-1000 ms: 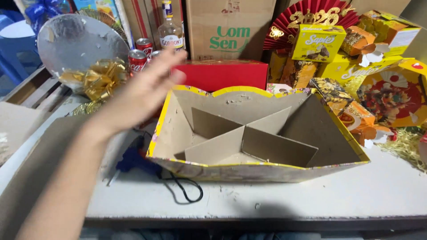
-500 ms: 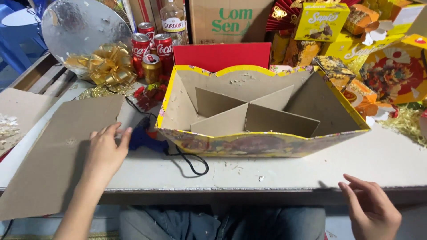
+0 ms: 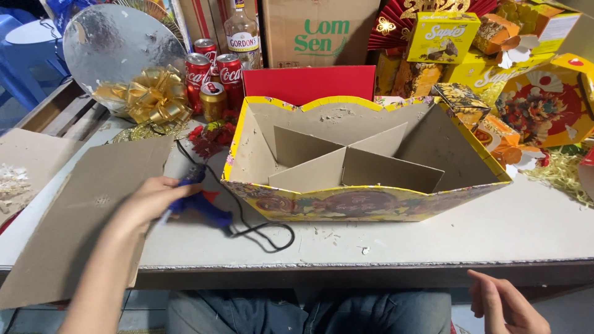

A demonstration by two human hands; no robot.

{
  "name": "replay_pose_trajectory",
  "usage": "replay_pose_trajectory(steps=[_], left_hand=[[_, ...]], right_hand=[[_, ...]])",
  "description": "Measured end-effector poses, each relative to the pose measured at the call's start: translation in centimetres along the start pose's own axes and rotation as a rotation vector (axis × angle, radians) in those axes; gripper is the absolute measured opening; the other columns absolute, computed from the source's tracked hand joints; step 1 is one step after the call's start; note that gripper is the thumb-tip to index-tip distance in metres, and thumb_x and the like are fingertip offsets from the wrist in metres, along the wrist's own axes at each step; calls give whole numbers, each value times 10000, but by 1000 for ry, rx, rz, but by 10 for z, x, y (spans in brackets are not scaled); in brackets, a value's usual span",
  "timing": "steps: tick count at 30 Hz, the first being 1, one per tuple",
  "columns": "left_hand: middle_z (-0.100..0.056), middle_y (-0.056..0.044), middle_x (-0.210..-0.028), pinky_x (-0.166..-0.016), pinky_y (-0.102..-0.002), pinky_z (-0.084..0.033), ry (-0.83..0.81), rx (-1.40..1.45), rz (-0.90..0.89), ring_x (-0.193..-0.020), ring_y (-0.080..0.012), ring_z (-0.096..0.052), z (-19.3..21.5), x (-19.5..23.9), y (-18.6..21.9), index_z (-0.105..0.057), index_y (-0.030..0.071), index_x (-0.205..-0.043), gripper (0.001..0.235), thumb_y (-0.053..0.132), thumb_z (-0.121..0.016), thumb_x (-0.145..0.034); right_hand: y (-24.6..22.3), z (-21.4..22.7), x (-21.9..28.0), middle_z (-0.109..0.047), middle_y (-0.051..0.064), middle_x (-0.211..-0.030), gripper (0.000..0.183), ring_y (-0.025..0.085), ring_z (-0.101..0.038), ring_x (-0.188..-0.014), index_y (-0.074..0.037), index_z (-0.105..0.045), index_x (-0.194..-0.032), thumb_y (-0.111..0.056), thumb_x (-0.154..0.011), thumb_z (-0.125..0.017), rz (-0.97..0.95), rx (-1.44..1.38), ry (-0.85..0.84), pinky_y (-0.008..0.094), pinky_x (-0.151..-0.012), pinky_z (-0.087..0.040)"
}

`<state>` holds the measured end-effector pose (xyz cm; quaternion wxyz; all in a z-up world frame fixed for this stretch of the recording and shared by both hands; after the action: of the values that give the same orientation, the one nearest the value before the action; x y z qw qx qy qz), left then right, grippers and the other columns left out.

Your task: Securing a cardboard divider base inside a gift box using a hot glue gun to create compartments.

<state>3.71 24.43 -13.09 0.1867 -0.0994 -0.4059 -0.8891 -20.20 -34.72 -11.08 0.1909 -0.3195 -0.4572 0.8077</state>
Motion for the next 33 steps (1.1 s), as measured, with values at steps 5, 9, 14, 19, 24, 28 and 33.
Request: replay_pose_trajectory(steps=[5,9,14,19,24,28,33], left_hand=[[-739,-296,-1231,-975,-397,-565,169,464,48,-1089,-345,-721,62,84,19,-450,38,-1545,707,133,-747,-911],[-699,-268,-1282,-933,-448,-550,455,476,-244,-1095,-282,-687,93,174,49,-443,59,-1503,738,82,-775,-845],[-667,-264,-880,-503,-303,-405,866,308,-744,-682,-249,-632,60,298,109,-374,-126,-1544,840,19,-868,-880],[-535,-96,-725,-648,-224,-464,948,460,-585,-607,-142,-573,10,332,110,-414,-37,-1570,879,78,-882,-835],[-617,-139,-794,-749,-261,-520,841,560,-631,-704,-187,-669,16,322,90,-376,-75,-1591,991,91,-848,-736],[-608,-369,-1181,-866,-376,-531,932,711,-907,-931,-372,-638,50,298,68,-396,-107,-1510,561,139,-434,-1007],[-537,-164,-1471,-966,-344,-527,737,360,-978,-1088,-247,-570,53,231,105,-418,-26,-1463,474,17,-613,-1033]], right_hand=[[-34,-4,7,-594,98,-768,318,171,-503,-674,16,-785,-1076,-99,-1232,-534,-10,78,-17,276,-668,-371],[-23,-21,6,-611,91,-712,308,150,-550,-670,-19,-776,-1161,-121,-1211,-490,162,43,-45,255,-731,-445],[-161,-86,95,-644,79,-1329,525,284,-629,-1225,-146,-650,-1358,-296,-877,-797,892,99,-37,406,-1139,-509],[-265,-152,140,-555,279,-1498,604,448,-614,-1391,38,-474,-1472,-331,-1043,-682,1160,-107,-245,582,-1203,-514],[-300,-192,145,-569,342,-1430,470,540,-624,-1311,173,-400,-1447,-211,-1182,-341,1087,-496,-476,609,-1189,-518],[-357,-231,89,-646,22,-1034,275,134,-629,-897,-130,-515,-1273,-214,-1047,-646,474,-1070,-791,297,-835,-530],[-403,-271,-66,-496,-4,-763,123,94,-417,-660,-224,-623,-855,-326,-896,-570,436,-1042,-489,310,-531,-425]])
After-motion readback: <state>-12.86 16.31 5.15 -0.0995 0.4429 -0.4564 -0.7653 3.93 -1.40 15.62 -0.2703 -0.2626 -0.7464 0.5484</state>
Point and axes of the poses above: each hand's wrist, its own x-axis away from the middle knuckle, its own z-axis out of the back of the hand, y = z × x, the point moved 10 cm from there along -x, towards the middle knuckle
